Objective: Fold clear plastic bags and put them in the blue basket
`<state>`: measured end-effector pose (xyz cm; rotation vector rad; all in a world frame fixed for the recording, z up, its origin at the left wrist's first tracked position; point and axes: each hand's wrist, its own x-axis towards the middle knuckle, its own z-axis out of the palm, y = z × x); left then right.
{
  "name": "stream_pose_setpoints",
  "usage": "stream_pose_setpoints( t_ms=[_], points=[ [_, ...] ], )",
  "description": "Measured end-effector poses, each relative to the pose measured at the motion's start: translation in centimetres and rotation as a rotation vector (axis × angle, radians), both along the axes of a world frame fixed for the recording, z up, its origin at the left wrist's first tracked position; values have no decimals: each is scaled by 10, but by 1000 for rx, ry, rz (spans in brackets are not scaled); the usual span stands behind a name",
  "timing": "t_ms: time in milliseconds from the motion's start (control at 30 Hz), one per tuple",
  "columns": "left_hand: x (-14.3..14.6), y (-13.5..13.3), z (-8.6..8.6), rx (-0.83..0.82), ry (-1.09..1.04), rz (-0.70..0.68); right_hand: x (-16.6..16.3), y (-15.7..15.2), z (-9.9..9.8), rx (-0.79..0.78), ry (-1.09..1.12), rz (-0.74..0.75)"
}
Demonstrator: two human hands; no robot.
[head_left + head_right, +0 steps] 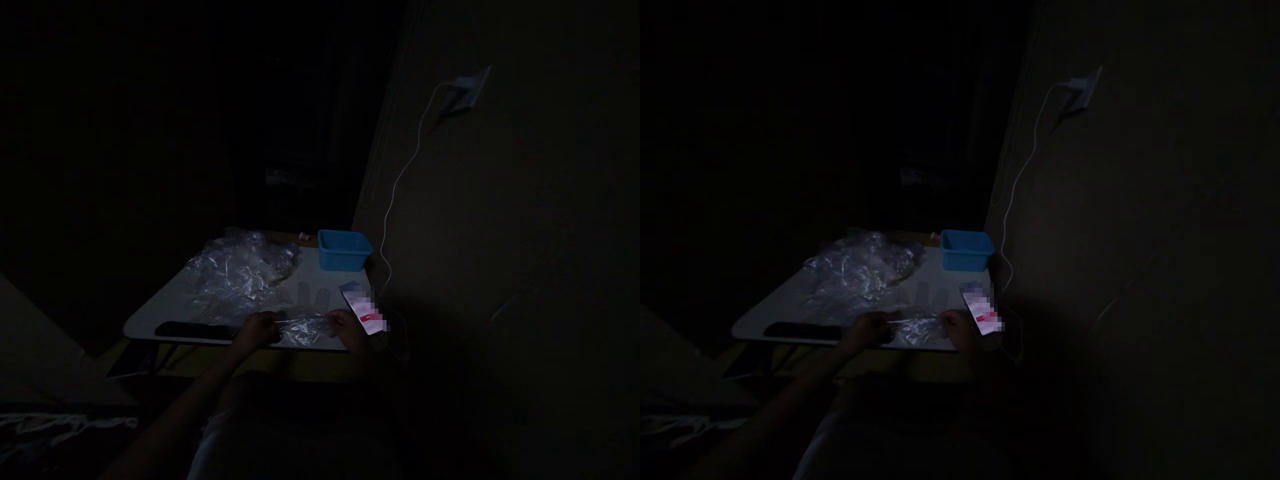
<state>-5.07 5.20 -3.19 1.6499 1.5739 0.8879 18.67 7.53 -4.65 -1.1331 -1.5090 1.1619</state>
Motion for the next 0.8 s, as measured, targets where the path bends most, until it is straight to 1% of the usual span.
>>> stream_pose_setpoints(
  t_ms=[67,133,233,400,500,600,733,800],
  points=[
    [-1,0,2,-10,45,-8,0,1,-2,4,9,-3],
    [-1,1,3,7,74,-9,0,2,-3,39,-14,-10],
    [-3,3,2,27,89,-14,1,2,-4,65,-52,-16],
    [-4,3,-4,27,-4,-67,1,-1,-2,80,-50,34],
    [-4,1,-6,34,-61,-106,0,-2,-1,44,-24,21],
    [-3,-1,-4,25,-87,-91,0,-1,-1,17,-50,26],
    [1,-1,1,-47,-158,-43,-1,-1,3,24,-101,27],
    [2,0,3,-50,-181,-29,-1,0,5,21,-124,17]
  ],
)
